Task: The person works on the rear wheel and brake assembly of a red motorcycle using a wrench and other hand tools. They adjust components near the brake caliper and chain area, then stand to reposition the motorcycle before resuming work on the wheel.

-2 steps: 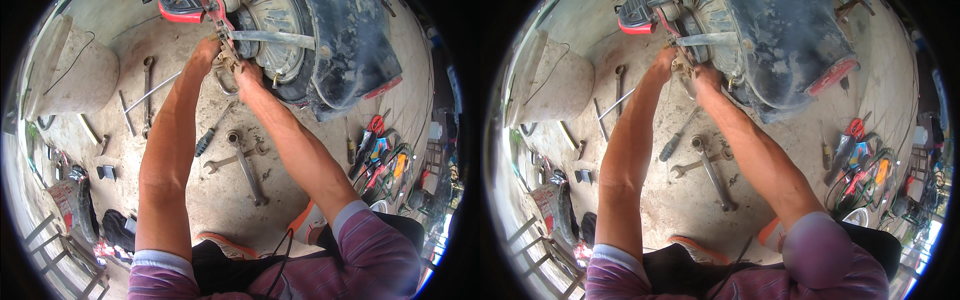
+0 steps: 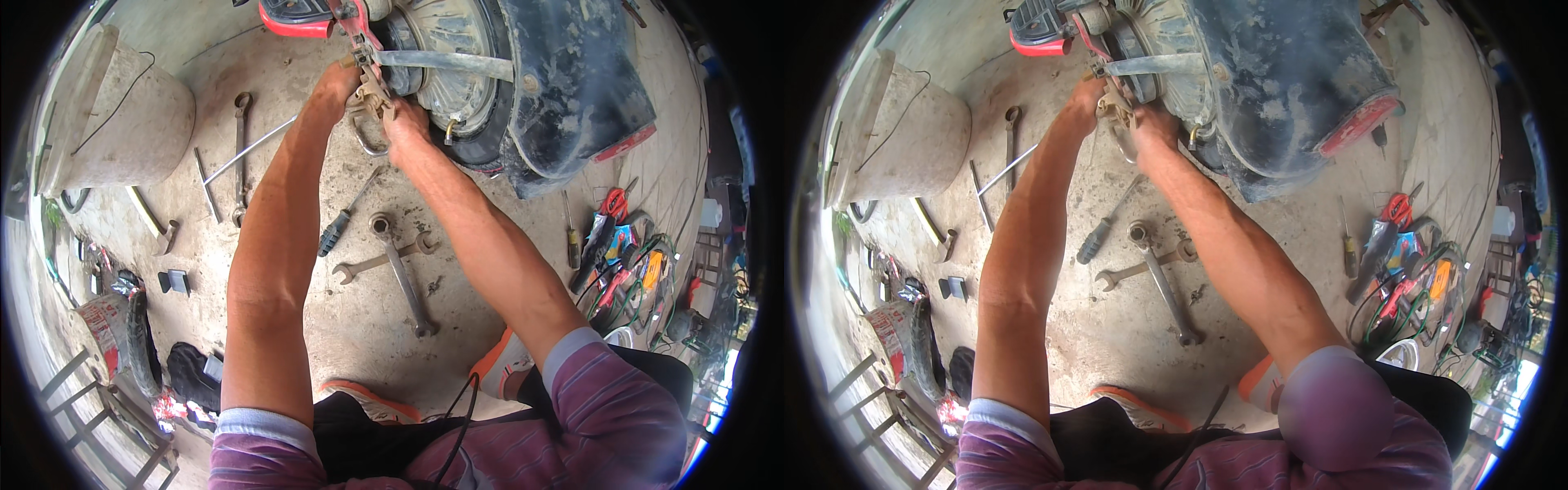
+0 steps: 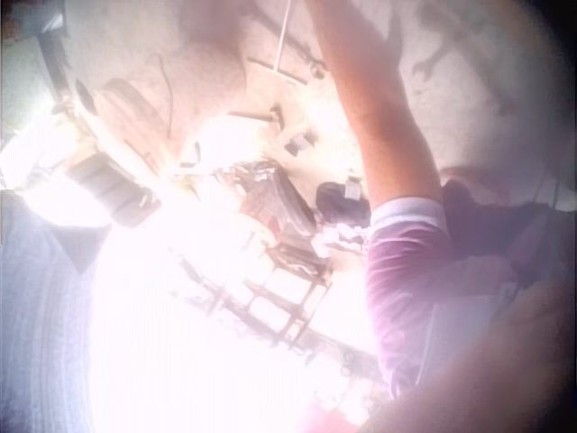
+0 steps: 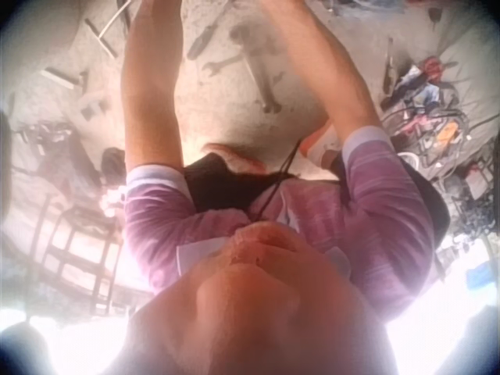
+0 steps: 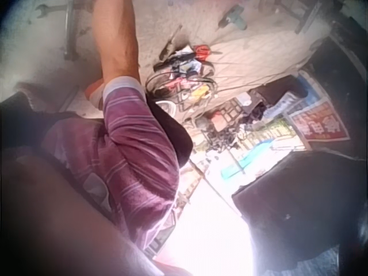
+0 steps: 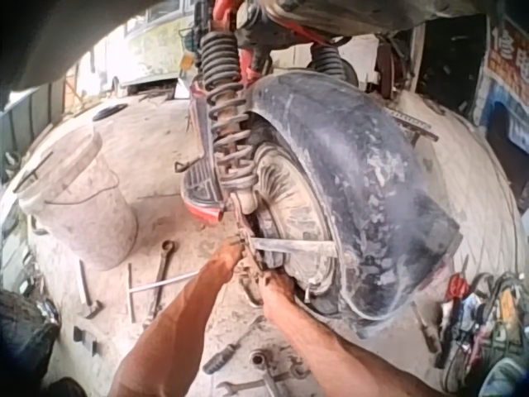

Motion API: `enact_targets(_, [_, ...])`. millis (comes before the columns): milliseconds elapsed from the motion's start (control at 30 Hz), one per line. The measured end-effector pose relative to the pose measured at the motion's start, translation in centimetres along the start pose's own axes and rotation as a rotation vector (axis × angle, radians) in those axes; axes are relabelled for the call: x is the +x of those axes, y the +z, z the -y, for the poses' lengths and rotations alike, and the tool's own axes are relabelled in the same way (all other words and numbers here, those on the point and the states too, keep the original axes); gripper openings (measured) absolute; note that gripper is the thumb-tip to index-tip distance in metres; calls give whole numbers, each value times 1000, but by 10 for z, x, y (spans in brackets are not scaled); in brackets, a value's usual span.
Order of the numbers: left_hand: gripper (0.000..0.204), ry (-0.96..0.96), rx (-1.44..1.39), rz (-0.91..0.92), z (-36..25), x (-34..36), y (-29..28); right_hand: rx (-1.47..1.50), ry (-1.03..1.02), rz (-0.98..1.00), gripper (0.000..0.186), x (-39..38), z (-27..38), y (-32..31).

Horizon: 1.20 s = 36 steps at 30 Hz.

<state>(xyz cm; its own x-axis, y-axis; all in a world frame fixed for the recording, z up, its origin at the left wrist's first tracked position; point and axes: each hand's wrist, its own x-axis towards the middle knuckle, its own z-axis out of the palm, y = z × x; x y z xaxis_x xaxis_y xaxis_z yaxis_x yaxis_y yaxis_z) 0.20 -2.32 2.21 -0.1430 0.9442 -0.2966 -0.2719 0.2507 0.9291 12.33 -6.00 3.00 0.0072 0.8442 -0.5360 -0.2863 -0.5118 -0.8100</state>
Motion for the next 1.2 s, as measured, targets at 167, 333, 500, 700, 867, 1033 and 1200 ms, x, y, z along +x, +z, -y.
enact_targets(167, [21, 19, 95, -50, -11, -15, 10, 29, 79, -74, 16, 32, -17, -6])
enact_targets(333, [20, -6, 64, -52, -2, -2, 4, -60, 27, -82, 18, 32, -20, -3])
enact_targets(500, [18, -24, 4, -41, -1, -3, 5, -14, -15, -72, 16, 33, -22, -5])
enact_targets(700, [16, -6, 20, -39, 1, 1, 2, 87, 30, -26, 13, 22, -13, -3])
enact_targets(867, [17, -4, -9, -44, 5, 3, -2, 62, -112, 86, 13, 11, -10, -6])
enact_targets(1033, [17, 10, -6, -43, 0, -3, 3, 87, -81, 94, 15, 1, -1, -5])
enact_targets(1200, [16, 5, 49, -74, 0, -3, 2, 19, -15, -13, 16, 22, -14, -5])
